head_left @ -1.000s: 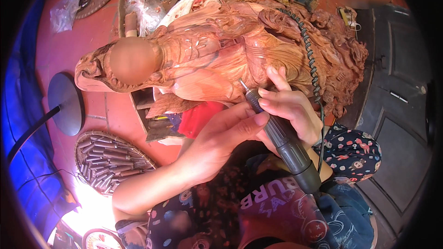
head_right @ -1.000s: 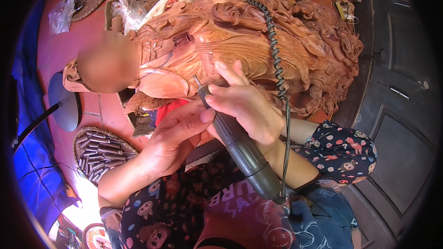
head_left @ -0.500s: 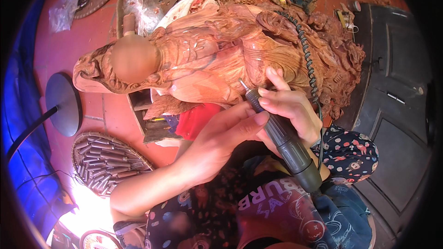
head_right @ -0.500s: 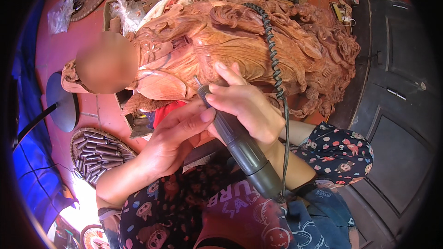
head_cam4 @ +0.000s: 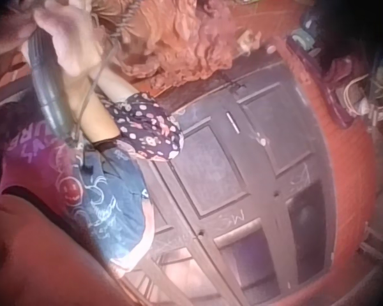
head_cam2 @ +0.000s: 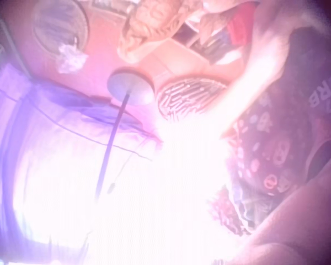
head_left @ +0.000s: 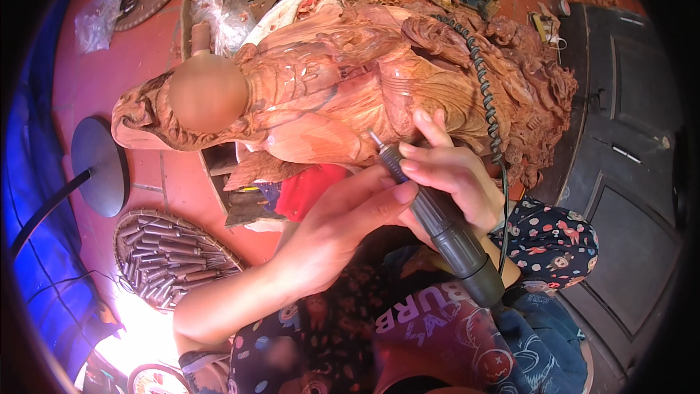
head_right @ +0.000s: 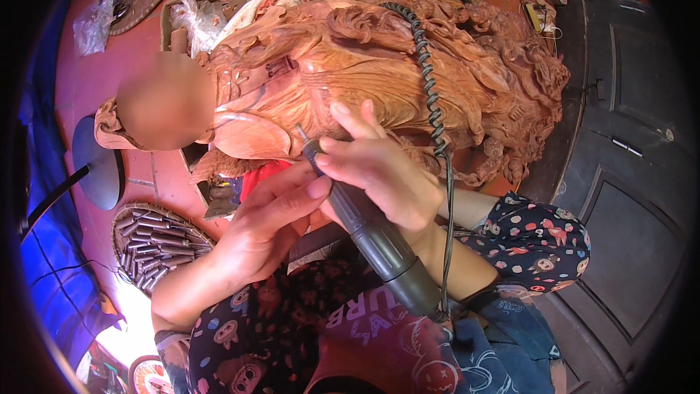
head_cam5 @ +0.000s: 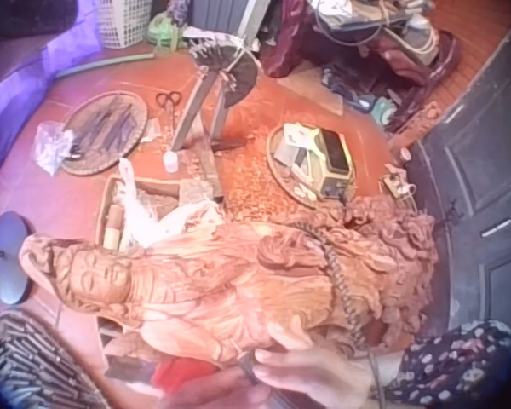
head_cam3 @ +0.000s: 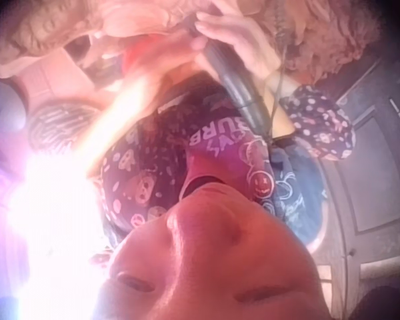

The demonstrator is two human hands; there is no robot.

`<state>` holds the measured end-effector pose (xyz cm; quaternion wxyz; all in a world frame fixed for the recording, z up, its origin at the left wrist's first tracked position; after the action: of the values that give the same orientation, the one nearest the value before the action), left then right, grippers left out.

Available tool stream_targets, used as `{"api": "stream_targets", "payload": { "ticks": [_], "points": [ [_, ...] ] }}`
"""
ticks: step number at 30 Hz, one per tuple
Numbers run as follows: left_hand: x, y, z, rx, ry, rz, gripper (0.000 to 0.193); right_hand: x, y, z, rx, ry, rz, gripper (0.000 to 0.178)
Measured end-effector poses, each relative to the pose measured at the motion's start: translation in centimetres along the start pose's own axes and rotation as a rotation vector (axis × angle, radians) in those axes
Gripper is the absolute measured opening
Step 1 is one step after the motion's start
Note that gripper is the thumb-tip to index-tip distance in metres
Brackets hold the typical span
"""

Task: The person uses a rotary carving tool to refine details on a wooden sculpture of a seated figure. They hold the tool with both hands and work on the torso and arm areas, occasionally pausing to wipe away wood dust with a red cloth.

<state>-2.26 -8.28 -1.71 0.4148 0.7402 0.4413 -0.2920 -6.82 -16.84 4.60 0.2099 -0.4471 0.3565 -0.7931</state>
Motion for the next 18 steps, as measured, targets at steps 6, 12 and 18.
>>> {"api": "stream_targets", "payload": {
  "ticks": [6, 12, 18],
  "points": [
    [-0.1, -0.1, 0.3, -0.016, -0.029, -0.009, 0.025, 0.3, 0.1, 0.0, 0.038, 0.040, -0.043, 0.035],
    [-0.4, -0.1, -0.6, 0.028, -0.115, -0.022, 0.030, 0.2, -0.3, -0.6, 0.037, 0.055, -0.003, 0.031],
    [-0.4, -0.3, 0.1, -0.010, -0.121, -0.014, 0.036, 0.1, 0.1, -0.8, -0.002, 0.075, 0.017, 0.029]
  ]
}}
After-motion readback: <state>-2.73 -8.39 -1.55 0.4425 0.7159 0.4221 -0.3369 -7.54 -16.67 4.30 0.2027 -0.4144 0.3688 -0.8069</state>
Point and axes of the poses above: each hand's wrist, its own z-axis towards the middle knuckle, its own x-axis out of the back of the hand, y = z × x, the point moved 8 cm from there along z, towards the middle knuckle, and after that the axes turned 2 degrees about z, right-handed, at the moved point
